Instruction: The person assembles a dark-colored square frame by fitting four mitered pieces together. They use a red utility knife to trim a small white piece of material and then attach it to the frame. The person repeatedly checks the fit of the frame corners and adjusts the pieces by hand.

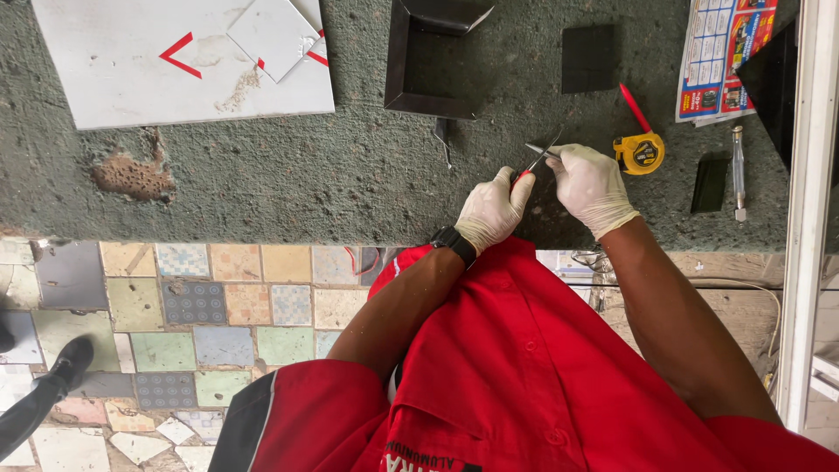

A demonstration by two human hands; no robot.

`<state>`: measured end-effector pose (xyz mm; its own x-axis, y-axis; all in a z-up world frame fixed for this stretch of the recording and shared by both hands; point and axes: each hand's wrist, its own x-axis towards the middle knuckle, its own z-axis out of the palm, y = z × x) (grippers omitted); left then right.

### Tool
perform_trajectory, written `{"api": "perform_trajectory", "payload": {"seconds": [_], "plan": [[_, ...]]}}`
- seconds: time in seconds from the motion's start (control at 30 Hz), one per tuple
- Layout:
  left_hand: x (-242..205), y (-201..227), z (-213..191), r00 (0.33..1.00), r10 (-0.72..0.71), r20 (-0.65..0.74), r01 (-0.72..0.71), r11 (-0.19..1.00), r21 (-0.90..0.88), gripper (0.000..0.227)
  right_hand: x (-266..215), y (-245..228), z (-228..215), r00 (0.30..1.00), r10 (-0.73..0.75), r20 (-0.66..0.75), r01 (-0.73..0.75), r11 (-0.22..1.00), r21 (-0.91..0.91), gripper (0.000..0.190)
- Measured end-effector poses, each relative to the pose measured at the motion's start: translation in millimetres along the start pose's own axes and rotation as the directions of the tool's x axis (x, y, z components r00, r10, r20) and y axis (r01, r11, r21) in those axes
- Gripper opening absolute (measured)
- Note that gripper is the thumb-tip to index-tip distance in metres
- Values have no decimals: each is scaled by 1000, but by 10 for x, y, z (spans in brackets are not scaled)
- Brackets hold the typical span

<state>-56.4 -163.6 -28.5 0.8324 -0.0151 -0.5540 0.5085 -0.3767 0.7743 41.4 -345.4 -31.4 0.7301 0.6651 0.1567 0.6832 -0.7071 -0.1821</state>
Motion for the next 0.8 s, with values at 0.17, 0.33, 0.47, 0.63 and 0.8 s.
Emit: {"api": "perform_trajectory", "payload": {"seconds": [0.17,0.33,0.47,0.63,0.8], "plan": [[-55,48,-24,1000,-23,-17,24,999,35,65,-6,-46,-43,1000,-9,-8,9,1000,12,23],[80,62,-56,997,-72,8,72,997,18,68,48,-58,-98,999,38,24,-40,995,88,17],[18,37,-46,999,-30,-37,30,1000,-7,65,52,-35,-120,999,24,38,-26,998,61,17],[-26,30,-29,1000,1,-10,-2,999,-53,62,52,-2,-157,992,81,95,-96,981,167,15],[-25,149,-129,1000,-14,-1,13,999,-41,62,119,-10,-215,979,131,155,-153,978,140,22]]}}
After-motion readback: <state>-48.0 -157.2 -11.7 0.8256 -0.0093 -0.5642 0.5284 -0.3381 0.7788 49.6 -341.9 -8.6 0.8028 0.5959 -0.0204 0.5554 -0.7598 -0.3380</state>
